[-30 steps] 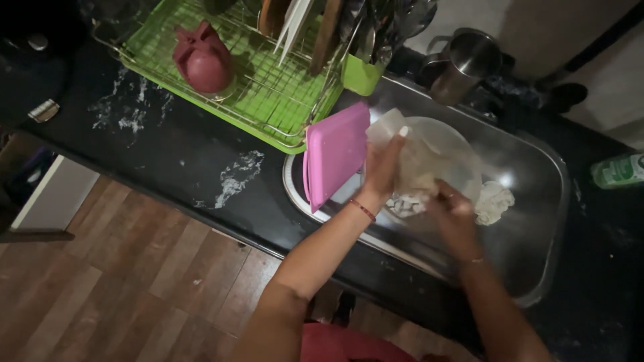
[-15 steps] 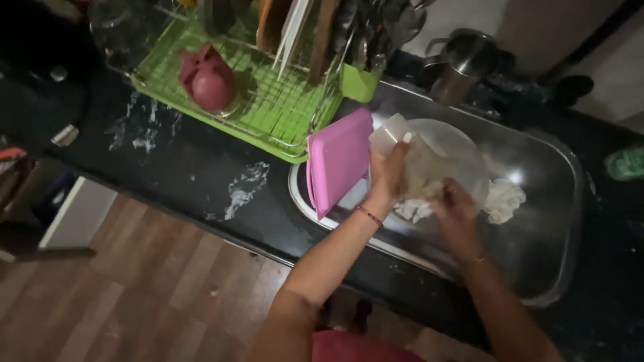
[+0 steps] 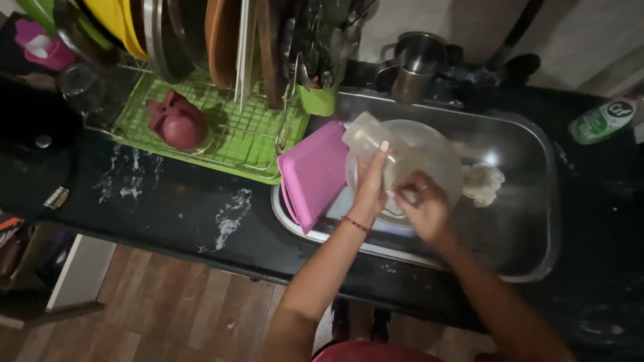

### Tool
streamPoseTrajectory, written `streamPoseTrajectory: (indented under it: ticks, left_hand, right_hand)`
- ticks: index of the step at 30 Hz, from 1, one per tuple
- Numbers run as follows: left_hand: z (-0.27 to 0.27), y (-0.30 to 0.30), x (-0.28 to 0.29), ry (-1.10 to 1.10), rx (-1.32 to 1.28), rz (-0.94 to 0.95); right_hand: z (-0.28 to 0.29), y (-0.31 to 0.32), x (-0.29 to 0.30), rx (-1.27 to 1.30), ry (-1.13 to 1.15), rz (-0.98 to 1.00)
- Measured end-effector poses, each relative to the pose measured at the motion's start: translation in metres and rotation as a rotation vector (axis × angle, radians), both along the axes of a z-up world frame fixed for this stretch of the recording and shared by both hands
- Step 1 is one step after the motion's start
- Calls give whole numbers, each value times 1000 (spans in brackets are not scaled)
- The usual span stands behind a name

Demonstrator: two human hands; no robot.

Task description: Washing and rinsing various kitchen items including a pink container and a white bowl in a sink.

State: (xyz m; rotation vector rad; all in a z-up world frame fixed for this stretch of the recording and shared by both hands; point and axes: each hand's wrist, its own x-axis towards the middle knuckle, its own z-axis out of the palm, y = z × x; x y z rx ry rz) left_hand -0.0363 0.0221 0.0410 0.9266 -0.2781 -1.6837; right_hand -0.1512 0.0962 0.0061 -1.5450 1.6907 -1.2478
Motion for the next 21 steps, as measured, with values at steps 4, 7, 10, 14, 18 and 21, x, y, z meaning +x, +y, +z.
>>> streamPoseTrajectory:
  ticks: [4,7,10,14,18,21]
  left_hand:
    - [0,-10,12,-85,70,49]
    - [29,-4,17,-83,54,94]
    - [10,-9,13,-119,46,85]
    - [23,4,11,-98,99,155]
    - [24,4,7,-218,7,228]
    - [24,3,4,-298,-45,238]
  right_hand:
    - [-37,-9,-14,-11,-450,117]
    - [-61,-23,-24,31,-1232,183]
    - [6,-17,4,19,-1543,124]
    - [55,8,47,-59,-1352,35]
    - [38,13,49,-140,-1175,42]
    - [25,8,47,-85,-1185,-8]
